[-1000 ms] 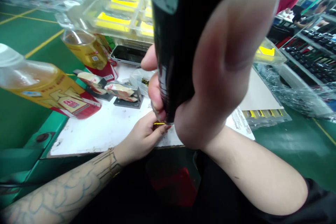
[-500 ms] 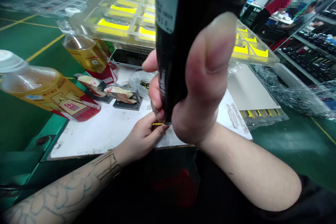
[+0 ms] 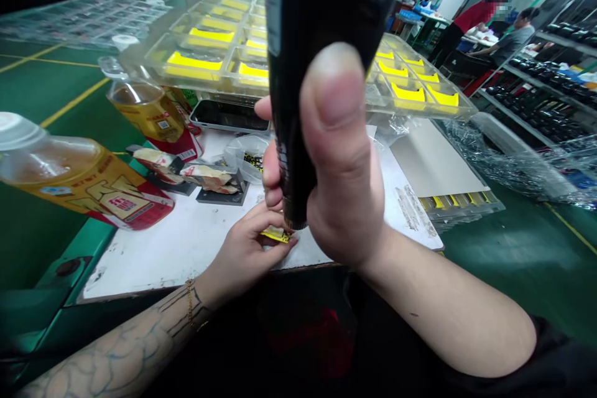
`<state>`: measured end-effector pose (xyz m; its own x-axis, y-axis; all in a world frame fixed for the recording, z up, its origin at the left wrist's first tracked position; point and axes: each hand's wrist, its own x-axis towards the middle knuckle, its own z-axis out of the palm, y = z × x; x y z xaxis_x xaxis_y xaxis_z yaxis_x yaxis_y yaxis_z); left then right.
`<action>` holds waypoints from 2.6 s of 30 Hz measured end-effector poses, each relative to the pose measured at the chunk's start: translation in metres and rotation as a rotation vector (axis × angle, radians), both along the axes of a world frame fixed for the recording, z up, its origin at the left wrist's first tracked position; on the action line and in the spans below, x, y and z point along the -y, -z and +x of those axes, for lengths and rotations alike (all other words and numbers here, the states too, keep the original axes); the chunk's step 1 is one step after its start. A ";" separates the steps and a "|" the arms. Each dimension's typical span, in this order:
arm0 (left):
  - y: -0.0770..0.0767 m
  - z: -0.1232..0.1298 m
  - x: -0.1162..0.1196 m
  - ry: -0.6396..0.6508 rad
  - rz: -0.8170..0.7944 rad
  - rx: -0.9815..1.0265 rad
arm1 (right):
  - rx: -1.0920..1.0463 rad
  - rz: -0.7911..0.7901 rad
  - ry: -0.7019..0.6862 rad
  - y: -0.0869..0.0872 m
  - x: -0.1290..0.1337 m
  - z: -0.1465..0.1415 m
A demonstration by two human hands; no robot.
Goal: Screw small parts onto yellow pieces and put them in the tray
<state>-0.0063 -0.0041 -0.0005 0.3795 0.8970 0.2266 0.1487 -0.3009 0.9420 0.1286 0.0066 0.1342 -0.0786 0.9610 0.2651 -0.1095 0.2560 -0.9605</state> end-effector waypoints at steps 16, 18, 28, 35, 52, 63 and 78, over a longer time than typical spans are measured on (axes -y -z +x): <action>-0.002 -0.004 -0.008 -0.293 -0.096 -0.045 | 0.965 0.237 -0.298 0.082 0.006 0.048; -0.003 -0.004 -0.010 -0.261 -0.036 -0.057 | 1.044 0.247 -0.270 0.091 0.008 0.045; 0.005 -0.005 -0.004 -0.083 -0.199 0.025 | 1.060 0.446 -0.120 0.097 -0.009 0.067; -0.001 -0.004 -0.007 -0.146 -0.249 -0.031 | 1.007 0.446 0.438 0.009 -0.062 0.119; -0.002 -0.002 -0.004 -0.107 -0.044 -0.199 | 1.633 0.226 0.374 -0.054 -0.199 0.145; -0.008 -0.002 0.003 -0.099 -0.065 -0.225 | 1.751 0.117 0.147 -0.051 -0.243 0.149; -0.008 -0.001 0.003 -0.107 -0.045 -0.238 | 1.709 0.206 0.135 -0.045 -0.237 0.151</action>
